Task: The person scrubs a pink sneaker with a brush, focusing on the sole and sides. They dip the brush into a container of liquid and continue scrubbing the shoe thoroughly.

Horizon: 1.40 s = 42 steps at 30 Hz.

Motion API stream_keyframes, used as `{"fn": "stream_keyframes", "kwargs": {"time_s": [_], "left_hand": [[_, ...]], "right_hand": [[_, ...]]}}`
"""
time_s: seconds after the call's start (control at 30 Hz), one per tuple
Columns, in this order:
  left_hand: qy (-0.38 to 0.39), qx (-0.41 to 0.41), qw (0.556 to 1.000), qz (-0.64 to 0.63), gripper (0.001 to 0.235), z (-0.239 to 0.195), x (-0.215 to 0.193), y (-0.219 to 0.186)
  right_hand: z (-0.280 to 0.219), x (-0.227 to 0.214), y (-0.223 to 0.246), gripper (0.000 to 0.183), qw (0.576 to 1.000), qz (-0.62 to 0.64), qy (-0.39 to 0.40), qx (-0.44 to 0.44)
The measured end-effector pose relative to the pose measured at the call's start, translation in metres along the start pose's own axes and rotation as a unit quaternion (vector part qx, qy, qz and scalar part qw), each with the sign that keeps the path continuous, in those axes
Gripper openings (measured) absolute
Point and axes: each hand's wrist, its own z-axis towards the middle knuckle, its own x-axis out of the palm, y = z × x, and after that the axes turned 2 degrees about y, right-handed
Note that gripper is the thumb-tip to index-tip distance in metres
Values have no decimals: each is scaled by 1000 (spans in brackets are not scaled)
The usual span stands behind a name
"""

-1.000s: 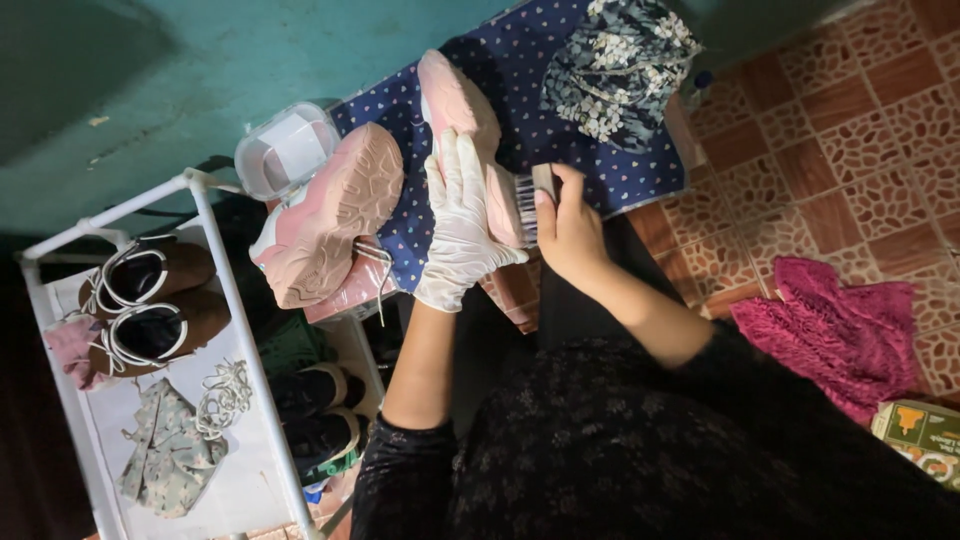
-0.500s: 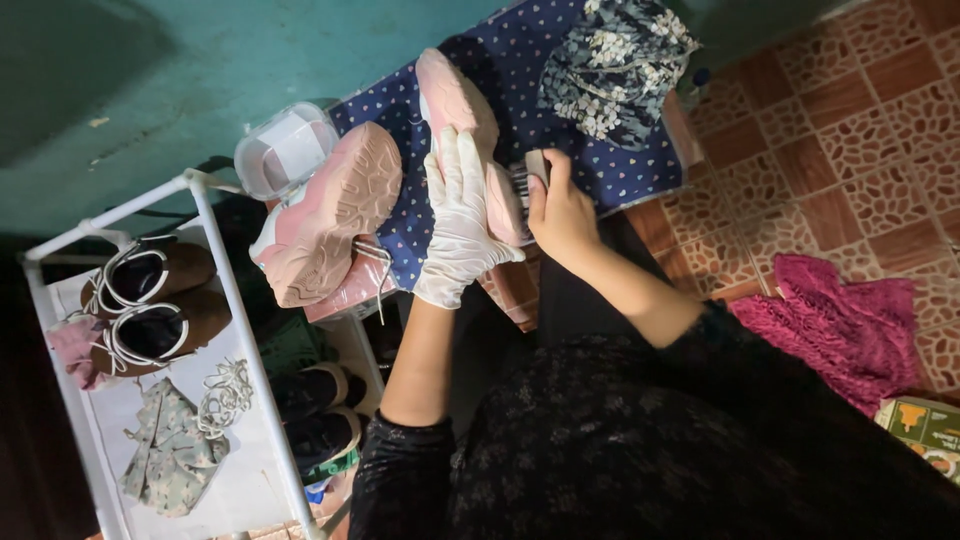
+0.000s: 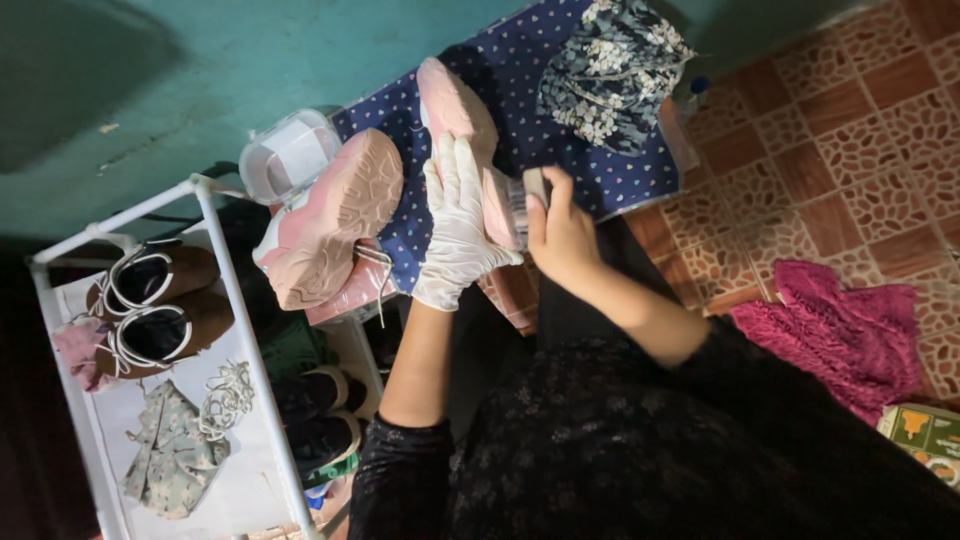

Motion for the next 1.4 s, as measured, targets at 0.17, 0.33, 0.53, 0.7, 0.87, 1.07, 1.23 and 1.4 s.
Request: {"fn": "stream_keyframes", "kwargs": {"time_s": [0.17,0.33,0.53,0.7,0.87,1.07,1.23,1.4], "left_hand": [[-2,1,1000,-17,173,-6,-10,-2],[-2,-10,1000,-20,176,-4,-2,-1],[-138,-73,984,-90,131,-10,3,-14],[-191,-50,977,-81,129,-18,0,-22],[-128,-34,989,-67,163,-1,24,-7],[-82,17,997,-1,184,4,25,10],[-65,6,997,-50,189,3,16,6],[-66,16,998,11,182,2,22,9]], "right_hand": [[27,-4,-7,41,1000,-13,18,-14],[48,-4,-11,38,999,7,24,-49],[53,-20,11,38,997,24,75,9],[64,-23,7,36,996,1,84,22],[74,-19,2,34,996,60,73,-7],[86,-5,-14,28,984,173,38,-17],[102,17,-43,25,993,121,2,-11],[93,6,-27,27,987,159,-1,-15]]}}
